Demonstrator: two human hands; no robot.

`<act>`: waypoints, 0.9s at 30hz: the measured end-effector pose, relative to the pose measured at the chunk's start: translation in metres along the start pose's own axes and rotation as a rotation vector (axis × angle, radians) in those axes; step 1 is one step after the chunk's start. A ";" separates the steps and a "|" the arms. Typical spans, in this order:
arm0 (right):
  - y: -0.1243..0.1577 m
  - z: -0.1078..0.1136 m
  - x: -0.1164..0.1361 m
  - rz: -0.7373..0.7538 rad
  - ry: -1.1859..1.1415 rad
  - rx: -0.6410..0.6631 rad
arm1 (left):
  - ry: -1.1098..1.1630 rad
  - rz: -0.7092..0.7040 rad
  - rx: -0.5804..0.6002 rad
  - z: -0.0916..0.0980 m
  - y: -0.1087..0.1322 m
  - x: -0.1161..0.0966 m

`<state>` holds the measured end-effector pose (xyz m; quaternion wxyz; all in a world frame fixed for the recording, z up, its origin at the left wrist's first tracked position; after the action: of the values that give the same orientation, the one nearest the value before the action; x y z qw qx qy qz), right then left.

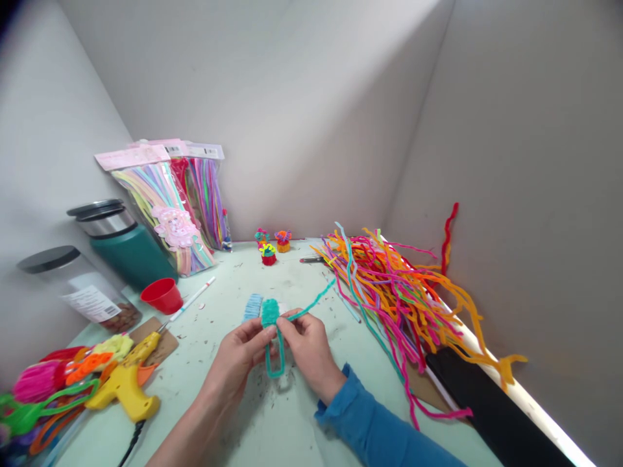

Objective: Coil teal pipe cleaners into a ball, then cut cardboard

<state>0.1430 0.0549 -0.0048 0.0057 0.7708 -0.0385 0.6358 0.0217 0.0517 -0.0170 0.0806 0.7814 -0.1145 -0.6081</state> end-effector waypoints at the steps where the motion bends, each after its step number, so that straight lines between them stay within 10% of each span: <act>1: 0.000 0.000 0.000 -0.001 -0.001 -0.001 | -0.002 0.000 0.015 -0.001 0.000 0.000; 16: 0.003 -0.004 0.010 0.007 -0.038 0.074 | -0.088 0.044 0.208 -0.007 0.005 0.003; 27: -0.003 0.001 0.010 0.060 0.099 0.065 | -0.007 0.012 0.000 0.004 0.001 -0.008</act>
<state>0.1462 0.0577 0.0049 -0.0365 0.7367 -0.0406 0.6740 0.0155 0.0531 -0.0107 0.0836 0.7786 -0.1195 -0.6104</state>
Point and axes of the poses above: each hand's wrist, its own y-axis away from the middle knuckle, its own z-axis out of the back of the hand, x = y × z, the point moved 6 cm from there along -y, towards the middle knuckle, and after that the axes turned 3 degrees about -y, right-handed, at the moved point
